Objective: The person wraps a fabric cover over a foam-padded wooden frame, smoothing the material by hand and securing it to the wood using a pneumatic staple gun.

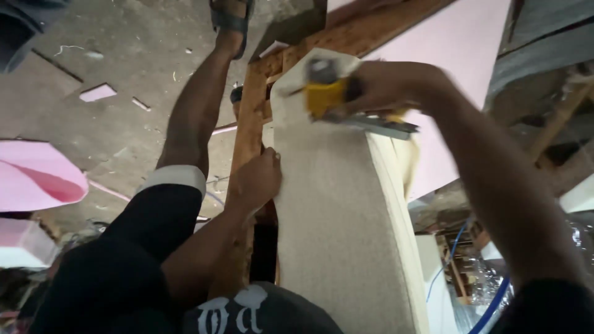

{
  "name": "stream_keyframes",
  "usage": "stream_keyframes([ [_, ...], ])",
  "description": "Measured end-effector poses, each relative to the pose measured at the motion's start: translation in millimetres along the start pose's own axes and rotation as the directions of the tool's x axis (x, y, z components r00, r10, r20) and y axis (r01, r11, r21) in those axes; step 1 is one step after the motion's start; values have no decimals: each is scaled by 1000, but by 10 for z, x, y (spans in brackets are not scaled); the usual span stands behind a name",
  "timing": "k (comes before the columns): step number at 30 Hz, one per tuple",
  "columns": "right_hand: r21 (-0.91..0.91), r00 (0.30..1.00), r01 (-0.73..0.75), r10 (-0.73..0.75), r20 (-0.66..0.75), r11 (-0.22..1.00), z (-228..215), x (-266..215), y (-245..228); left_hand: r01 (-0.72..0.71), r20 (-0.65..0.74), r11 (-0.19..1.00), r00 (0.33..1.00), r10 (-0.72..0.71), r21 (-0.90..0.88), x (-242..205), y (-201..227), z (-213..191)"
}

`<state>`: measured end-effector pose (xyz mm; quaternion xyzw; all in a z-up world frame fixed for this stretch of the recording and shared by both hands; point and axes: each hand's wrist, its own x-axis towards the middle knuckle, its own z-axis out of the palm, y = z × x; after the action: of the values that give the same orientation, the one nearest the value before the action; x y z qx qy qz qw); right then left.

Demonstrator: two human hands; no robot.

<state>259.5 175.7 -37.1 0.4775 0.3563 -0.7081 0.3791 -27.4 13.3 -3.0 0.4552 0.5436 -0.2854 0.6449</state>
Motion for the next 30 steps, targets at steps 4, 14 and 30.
stream_keyframes([
  [4, -31, 942, 34, -21, 334, 999, 179, 409, -775, 83, -6, 996, 997, -83, 30, 12, -74, 88],
  [14, -193, 909, 32, 52, 415, 981, 437, 663, -984, 55, -1, 998, 998, -55, 13, 103, -191, 186],
  [30, -239, 918, 4, 91, 386, 971, 576, 756, -1103, 32, 40, 996, 999, -35, 82, 107, -257, 257],
])
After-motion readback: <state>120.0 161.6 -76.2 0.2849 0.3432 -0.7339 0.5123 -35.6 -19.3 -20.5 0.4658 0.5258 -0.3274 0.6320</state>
